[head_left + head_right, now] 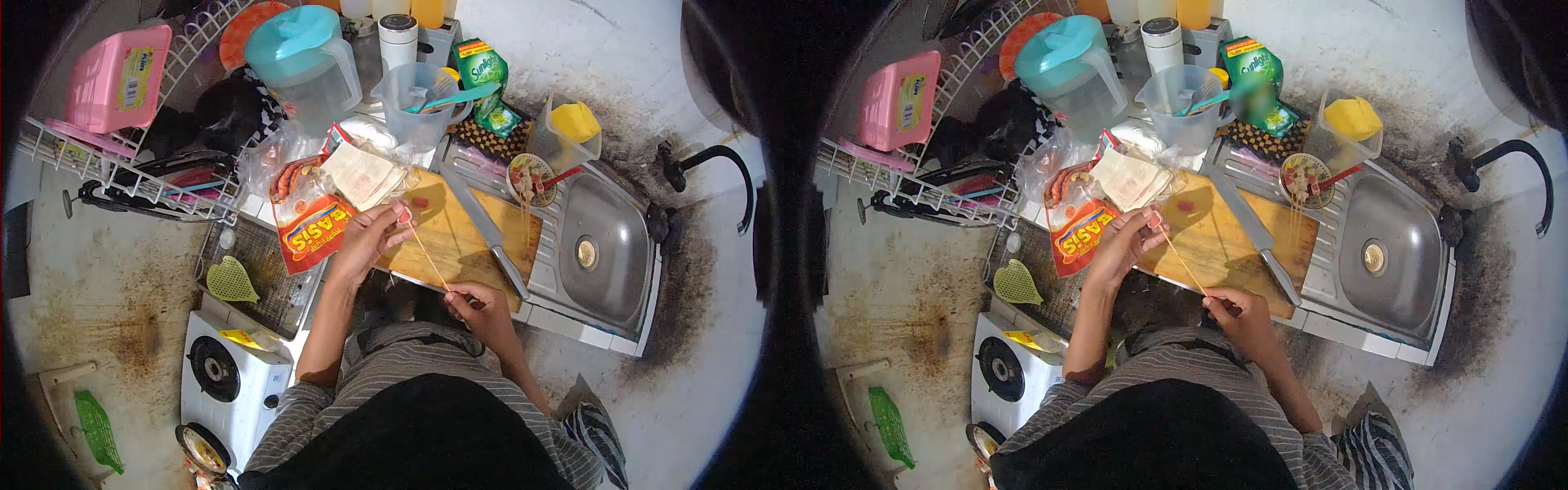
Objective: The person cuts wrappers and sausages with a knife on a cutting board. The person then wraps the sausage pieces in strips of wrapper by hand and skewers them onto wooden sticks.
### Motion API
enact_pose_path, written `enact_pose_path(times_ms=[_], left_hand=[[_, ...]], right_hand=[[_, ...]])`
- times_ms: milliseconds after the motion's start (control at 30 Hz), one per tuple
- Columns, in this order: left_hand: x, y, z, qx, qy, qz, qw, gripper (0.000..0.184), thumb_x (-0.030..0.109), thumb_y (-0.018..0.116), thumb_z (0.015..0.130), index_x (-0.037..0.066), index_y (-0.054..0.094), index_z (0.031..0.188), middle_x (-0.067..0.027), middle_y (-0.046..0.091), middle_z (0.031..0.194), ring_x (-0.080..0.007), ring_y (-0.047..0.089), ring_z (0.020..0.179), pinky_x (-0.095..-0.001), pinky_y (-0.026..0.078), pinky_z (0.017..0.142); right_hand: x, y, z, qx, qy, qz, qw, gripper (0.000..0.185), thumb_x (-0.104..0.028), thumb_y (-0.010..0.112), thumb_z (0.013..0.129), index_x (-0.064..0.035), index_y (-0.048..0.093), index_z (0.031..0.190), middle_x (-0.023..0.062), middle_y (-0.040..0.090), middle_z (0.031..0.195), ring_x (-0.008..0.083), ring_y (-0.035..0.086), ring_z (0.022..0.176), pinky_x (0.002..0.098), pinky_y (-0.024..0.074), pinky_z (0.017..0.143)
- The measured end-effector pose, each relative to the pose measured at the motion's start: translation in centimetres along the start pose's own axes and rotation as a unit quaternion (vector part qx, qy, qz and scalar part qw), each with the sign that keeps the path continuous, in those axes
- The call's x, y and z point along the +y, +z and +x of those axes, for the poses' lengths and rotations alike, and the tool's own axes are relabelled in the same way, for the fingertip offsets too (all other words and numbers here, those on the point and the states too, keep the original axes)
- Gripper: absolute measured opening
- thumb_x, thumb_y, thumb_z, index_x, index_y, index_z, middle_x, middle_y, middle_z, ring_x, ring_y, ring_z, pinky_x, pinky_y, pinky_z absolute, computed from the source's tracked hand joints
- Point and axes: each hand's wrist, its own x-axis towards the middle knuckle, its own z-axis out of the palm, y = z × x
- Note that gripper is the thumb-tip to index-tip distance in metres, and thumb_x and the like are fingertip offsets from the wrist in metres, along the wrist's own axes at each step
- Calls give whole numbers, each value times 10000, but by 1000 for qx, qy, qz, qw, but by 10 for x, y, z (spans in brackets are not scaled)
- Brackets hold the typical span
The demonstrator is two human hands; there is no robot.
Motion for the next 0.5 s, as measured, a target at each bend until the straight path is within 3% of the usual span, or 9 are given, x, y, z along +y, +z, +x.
enact_pose_path(times_ms=[233, 433, 500], left_hand=[[-2, 8, -4, -1, -10, 49, 999, 186, 156, 513, 884, 8, 605, 950, -37, 608, 832, -161, 604, 832, -286, 500, 770], [-19, 9, -3, 2, -40, 50, 998, 233, 168, 526, 883, -3, 594, 1026, -49, 617, 874, -119, 592, 815, -258, 503, 773], [-19, 6, -2, -21, -34, -6, 999, 254, 157, 526, 882, -3, 565, 1076, -53, 608, 928, -120, 583, 852, -264, 496, 796]], right_hand=[[-9, 1, 0, -13, 38, 58, 997, 155, -104, 584, 830, -1, 620, 941, 42, 620, 733, 77, 564, 614, 206, 457, 545], [-13, 0, 4, -16, 35, 98, 994, 198, -111, 544, 845, 11, 591, 995, 80, 639, 826, 126, 613, 688, 238, 492, 580], [-9, 0, 6, -18, 30, 102, 994, 203, -109, 538, 848, 12, 584, 1004, 82, 637, 839, 131, 613, 690, 243, 495, 584]])
